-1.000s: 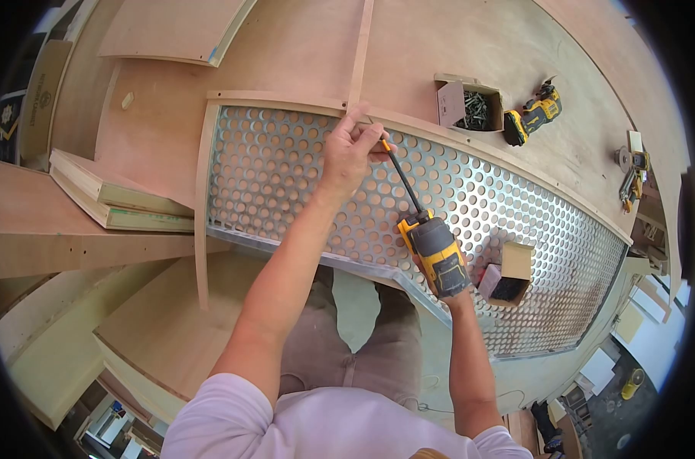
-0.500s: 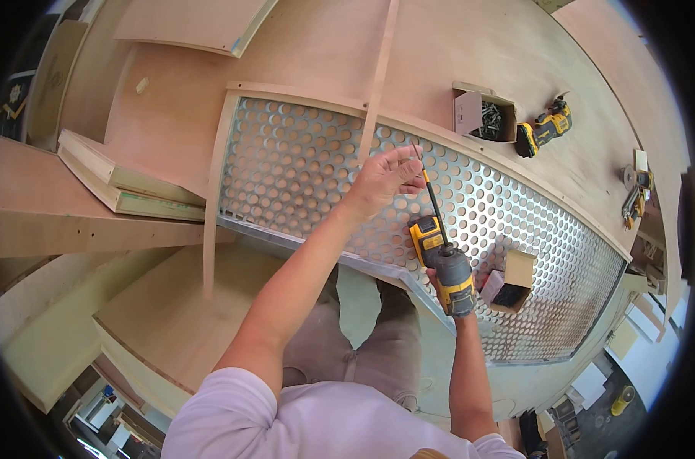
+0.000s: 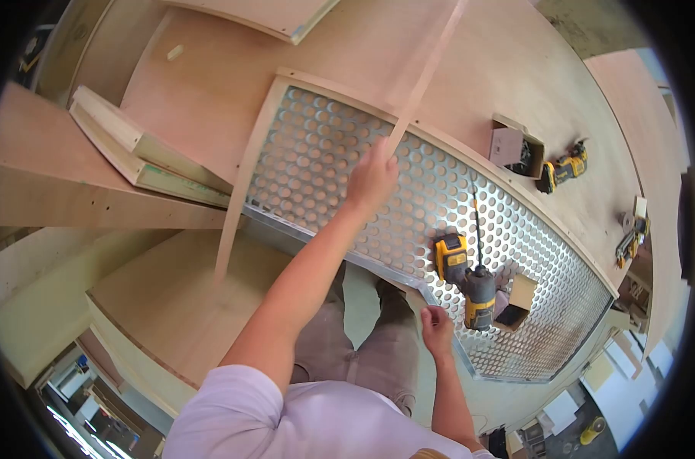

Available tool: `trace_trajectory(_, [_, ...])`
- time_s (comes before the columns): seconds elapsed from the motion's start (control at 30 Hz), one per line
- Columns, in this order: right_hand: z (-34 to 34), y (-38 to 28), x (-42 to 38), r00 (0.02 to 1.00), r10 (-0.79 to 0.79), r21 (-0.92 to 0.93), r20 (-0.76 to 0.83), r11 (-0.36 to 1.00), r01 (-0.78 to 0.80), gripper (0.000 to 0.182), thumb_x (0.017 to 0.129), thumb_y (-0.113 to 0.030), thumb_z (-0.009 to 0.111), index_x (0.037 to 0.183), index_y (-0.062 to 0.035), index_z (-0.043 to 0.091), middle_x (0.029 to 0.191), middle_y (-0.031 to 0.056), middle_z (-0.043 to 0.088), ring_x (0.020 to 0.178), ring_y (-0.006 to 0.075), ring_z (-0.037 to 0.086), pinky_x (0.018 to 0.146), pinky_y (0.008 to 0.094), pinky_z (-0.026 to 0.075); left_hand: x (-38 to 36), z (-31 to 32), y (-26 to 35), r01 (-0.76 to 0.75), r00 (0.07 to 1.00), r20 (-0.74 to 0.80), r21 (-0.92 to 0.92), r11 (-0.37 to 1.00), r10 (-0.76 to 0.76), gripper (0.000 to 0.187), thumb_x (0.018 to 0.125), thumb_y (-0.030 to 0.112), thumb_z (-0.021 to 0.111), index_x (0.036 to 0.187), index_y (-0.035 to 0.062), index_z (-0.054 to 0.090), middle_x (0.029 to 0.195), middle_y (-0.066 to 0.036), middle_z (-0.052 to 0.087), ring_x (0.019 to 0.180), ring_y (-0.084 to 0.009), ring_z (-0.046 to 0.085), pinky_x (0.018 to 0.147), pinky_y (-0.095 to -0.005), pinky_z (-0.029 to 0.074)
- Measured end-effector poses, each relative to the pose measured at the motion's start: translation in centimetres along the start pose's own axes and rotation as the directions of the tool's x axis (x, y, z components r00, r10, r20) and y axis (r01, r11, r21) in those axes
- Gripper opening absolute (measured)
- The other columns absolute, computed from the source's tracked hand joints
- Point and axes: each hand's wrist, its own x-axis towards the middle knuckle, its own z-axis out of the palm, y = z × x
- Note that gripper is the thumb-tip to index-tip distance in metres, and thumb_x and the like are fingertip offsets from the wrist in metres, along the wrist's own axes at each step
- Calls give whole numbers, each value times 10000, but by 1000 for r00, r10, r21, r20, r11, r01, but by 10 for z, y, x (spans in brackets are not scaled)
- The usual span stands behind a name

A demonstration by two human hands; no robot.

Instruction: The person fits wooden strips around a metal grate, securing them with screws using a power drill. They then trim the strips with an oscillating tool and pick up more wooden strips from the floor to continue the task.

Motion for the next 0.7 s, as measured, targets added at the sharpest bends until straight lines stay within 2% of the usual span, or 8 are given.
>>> trace_trajectory(0.1, [38,-77,26,986,-52,141,157,990,30,272,972,-226,701,1061,30,701,850,147,719,790,177,691,722,312,539,-62,-73,-37,84,996,-5,31,996,-84,401,965,276,646,1312,92,565,1109,-172,702,974,-417,671,791,-515,543])
trace_trajectory(0.17, [64,-146,70,973,-172,214,156,967,137,279,993,-228,676,1083,35,689,862,133,720,811,148,681,739,301,531,-110,-120,-74,12,998,-62,183,983,0,376,961,281,663,1283,104,585,1097,-147,711,927,-382,689,743,-479,559])
trace_trajectory(0.23, [90,-210,129,946,-313,377,89,889,259,345,1047,-258,598,1243,24,625,918,46,679,801,111,617,700,269,497,-153,-165,-103,-60,992,-86,280,958,88,371,955,252,679,1282,104,585,1074,-139,712,867,-356,699,696,-453,568])
trace_trajectory(0.3, [113,-277,189,947,-319,627,34,745,228,440,1068,-292,548,1398,-2,520,991,46,656,742,81,562,618,220,458,-192,-205,-131,-69,995,-51,329,942,91,381,946,227,699,1276,78,581,1033,-144,707,822,-352,701,666,-450,570])
trace_trajectory(0.37, [117,-352,223,975,-222,766,8,628,137,382,1062,-296,555,1321,-16,573,960,48,669,723,92,573,585,226,465,-225,-240,-154,-56,998,-7,380,924,63,387,943,217,708,1265,47,576,996,-156,694,809,-363,695,658,-453,567])
trace_trajectory(0.47, [151,-379,279,939,-285,787,191,617,27,310,1046,-326,600,1207,-63,631,955,47,679,727,99,595,584,224,469,-256,-275,-188,-10,1000,8,451,892,8,389,948,216,701,1265,32,570,978,-170,679,804,-377,685,656,-457,563])
trace_trajectory(0.57, [201,-413,277,938,-248,726,244,688,-7,256,1016,-292,633,1079,-44,630,906,47,681,695,89,591,548,234,461,-258,-291,-207,25,999,-38,494,869,-7,395,949,219,700,1268,25,569,979,-186,671,805,-389,679,662,-462,560])
trace_trajectory(0.7, [248,-422,277,910,-217,648,354,758,-71,267,998,-306,662,1028,-44,624,866,39,670,660,90,587,534,234,454,-266,-298,-229,110,994,-53,451,886,-97,391,953,223,694,1263,21,568,973,-193,663,807,-396,672,667,-469,555])
